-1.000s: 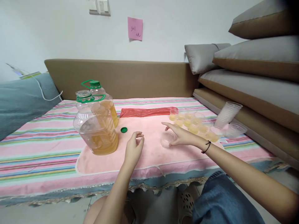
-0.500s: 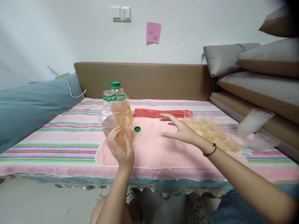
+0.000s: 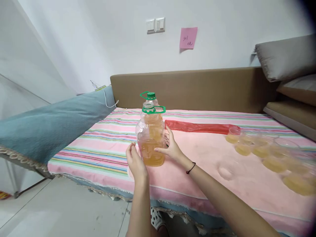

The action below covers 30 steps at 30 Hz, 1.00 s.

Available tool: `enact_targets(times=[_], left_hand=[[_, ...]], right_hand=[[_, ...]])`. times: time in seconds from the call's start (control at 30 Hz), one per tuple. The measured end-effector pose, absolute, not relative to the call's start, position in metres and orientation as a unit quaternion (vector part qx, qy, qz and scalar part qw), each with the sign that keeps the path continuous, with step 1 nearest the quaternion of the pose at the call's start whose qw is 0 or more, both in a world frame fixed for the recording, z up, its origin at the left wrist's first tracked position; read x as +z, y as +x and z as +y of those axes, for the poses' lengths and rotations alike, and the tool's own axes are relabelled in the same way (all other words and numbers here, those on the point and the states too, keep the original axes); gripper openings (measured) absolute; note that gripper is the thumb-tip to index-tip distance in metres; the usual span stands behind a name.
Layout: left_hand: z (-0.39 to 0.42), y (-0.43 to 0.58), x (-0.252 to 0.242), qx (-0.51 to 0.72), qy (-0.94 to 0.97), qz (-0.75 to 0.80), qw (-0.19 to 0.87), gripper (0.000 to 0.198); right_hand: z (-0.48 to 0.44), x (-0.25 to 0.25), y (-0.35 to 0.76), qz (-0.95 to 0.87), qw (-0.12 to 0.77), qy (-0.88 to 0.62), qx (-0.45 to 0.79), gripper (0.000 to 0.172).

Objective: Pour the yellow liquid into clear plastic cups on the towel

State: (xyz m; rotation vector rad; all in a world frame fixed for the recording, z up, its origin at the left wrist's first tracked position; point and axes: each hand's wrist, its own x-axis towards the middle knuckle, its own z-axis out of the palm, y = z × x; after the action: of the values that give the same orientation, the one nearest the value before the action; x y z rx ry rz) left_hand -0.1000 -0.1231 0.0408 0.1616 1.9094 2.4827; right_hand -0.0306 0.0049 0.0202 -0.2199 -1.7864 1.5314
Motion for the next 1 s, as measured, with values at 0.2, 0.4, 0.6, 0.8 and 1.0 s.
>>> enact_targets(times=[0.2,0.4,0.6,0.8,1.0], left_hand=[[-0.123,-0.093,0.049,0.815,0.03,0.577,0.037,0.036],[-0.124,-0.092,0.051,0.818,0.025,0.574,0.024,0.036],[-0.123,-0.089,0.049,0.823,0.1,0.558,-0.014,0.035],[-0.124,-0.064,0.063,0.812,0.257,0.517,0.089,0.038],[-0.116,-0.022,0.063,0.708,0.475,0.415,0.317,0.081]], right_hand=[[-0.003,0.017,-0.053,-0.669,0.452,-0.057,0.586,0.129],[-0.006,0.017,-0.055,-0.658,0.489,-0.062,0.569,0.12],[-0.013,0.033,-0.027,-0.632,0.526,-0.058,0.566,0.112],[-0.017,0.081,0.051,-0.658,0.496,-0.075,0.561,0.119],[-0.023,0.106,0.15,-0.649,0.492,-0.15,0.56,0.129]])
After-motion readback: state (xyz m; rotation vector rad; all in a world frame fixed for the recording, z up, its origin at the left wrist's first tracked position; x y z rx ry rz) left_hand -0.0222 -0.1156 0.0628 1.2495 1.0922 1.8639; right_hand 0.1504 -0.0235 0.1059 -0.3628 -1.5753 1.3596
